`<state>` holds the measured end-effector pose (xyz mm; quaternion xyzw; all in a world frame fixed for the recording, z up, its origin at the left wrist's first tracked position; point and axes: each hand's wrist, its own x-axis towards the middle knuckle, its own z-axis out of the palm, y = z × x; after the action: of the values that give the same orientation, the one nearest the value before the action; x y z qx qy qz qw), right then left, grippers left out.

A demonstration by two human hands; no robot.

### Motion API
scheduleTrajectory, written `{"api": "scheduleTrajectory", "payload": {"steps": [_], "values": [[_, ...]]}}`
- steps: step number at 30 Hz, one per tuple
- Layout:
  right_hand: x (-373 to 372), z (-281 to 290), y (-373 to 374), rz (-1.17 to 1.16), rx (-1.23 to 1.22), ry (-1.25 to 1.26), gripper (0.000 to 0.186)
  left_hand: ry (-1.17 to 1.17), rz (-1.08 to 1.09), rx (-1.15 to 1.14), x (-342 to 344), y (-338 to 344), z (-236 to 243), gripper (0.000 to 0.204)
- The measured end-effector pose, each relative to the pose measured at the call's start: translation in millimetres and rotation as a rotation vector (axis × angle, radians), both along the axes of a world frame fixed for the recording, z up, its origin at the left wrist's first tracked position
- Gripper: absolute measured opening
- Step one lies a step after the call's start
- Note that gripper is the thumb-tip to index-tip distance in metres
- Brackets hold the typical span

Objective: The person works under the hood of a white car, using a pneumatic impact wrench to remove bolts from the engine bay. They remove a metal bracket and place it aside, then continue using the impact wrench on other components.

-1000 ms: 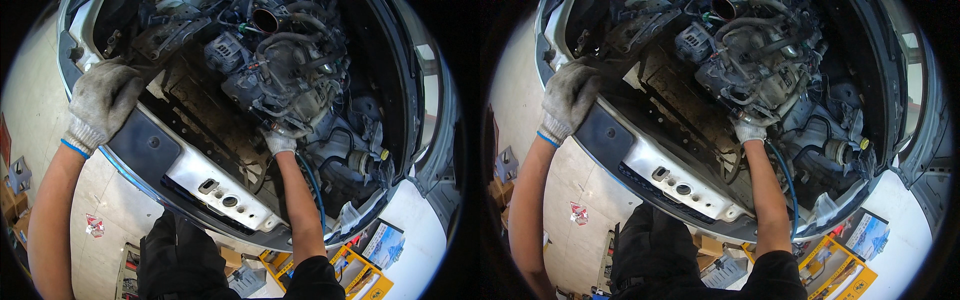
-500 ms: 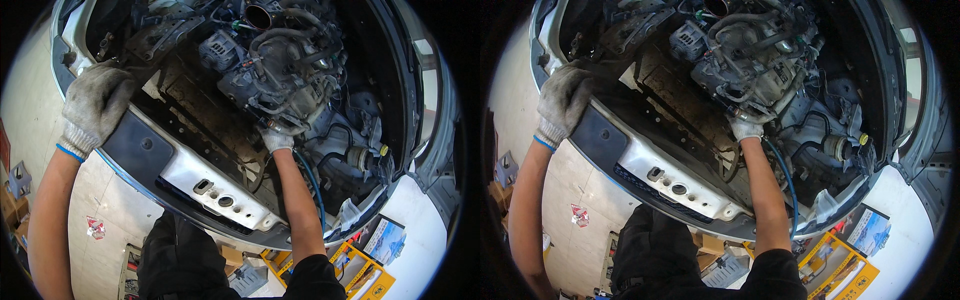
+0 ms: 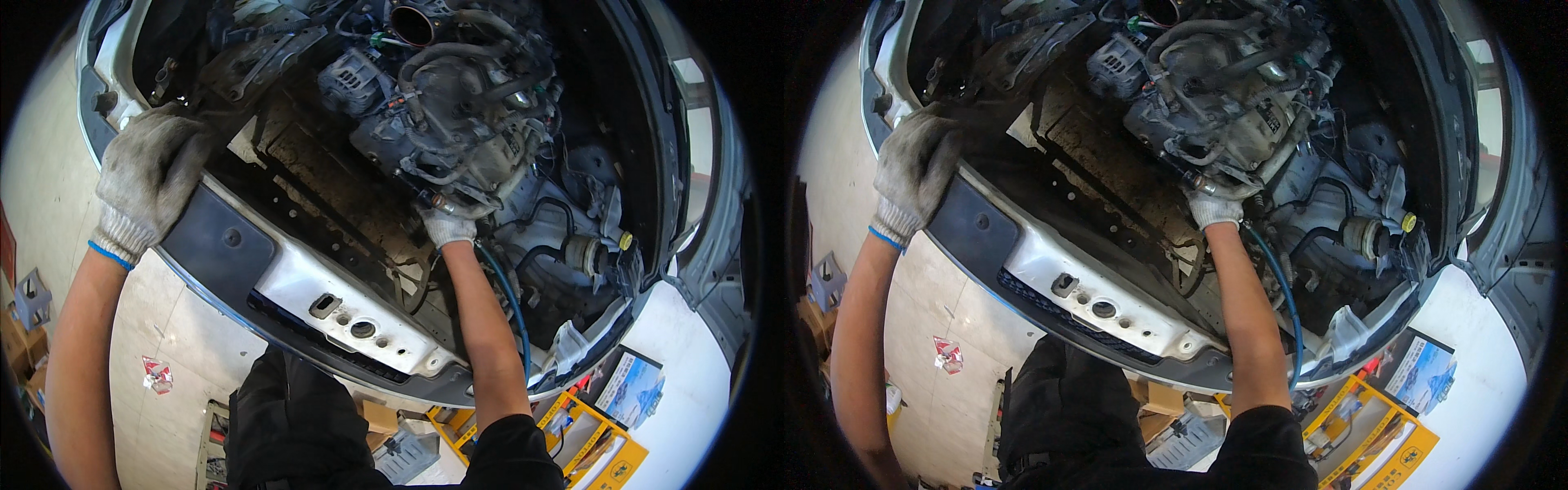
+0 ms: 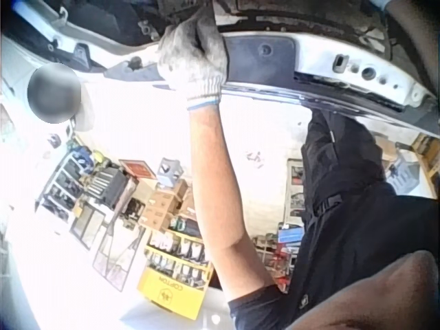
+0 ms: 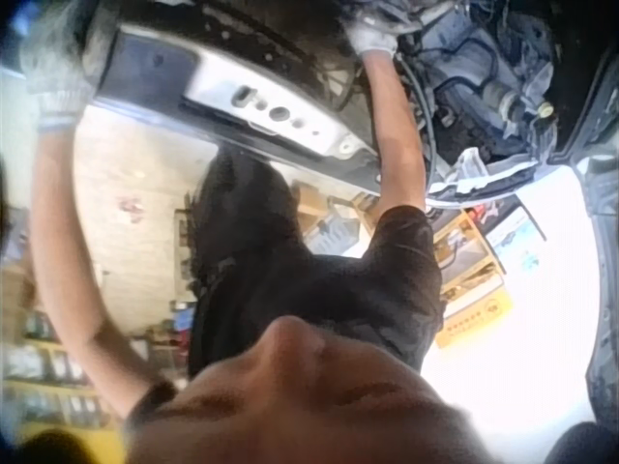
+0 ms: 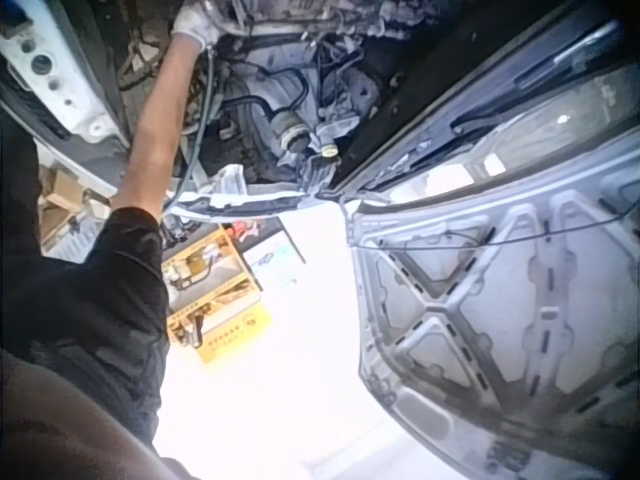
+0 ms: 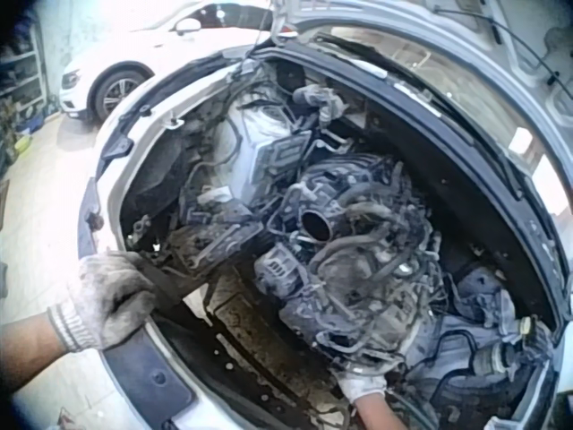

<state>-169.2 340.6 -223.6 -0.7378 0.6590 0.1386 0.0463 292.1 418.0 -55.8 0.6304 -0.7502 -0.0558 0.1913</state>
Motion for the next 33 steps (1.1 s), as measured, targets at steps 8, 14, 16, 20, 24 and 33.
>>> {"api": "scheduleTrajectory", "payload": {"steps": [8,14,16,20,24,33], "values": [[-3.6,6.9,-8.0,-0.138,0.277,-0.046,0.070,-0.010,0.003,0.021,-4.0,-2.1,4.7,0.026],[10.8,22.9,-8.5,-0.126,0.313,0.024,0.071,-0.032,0.010,0.021,-4.5,-1.3,6.6,0.026],[11.5,24.3,-7.4,-0.122,0.300,0.020,0.071,-0.027,0.007,0.025,-4.1,-2.0,6.5,0.026],[14.5,26.5,-5.0,-0.095,0.220,0.048,0.068,-0.026,0.013,0.008,-4.9,-2.0,5.3,0.026],[12.9,23.4,-6.2,-0.091,0.214,0.048,0.066,-0.024,0.005,-0.009,-3.3,-2.0,3.6,0.026],[2.7,11.2,-8.9,-0.047,0.197,0.027,0.068,-0.036,-0.011,-0.008,-3.0,-2.4,4.7,0.026]]}}
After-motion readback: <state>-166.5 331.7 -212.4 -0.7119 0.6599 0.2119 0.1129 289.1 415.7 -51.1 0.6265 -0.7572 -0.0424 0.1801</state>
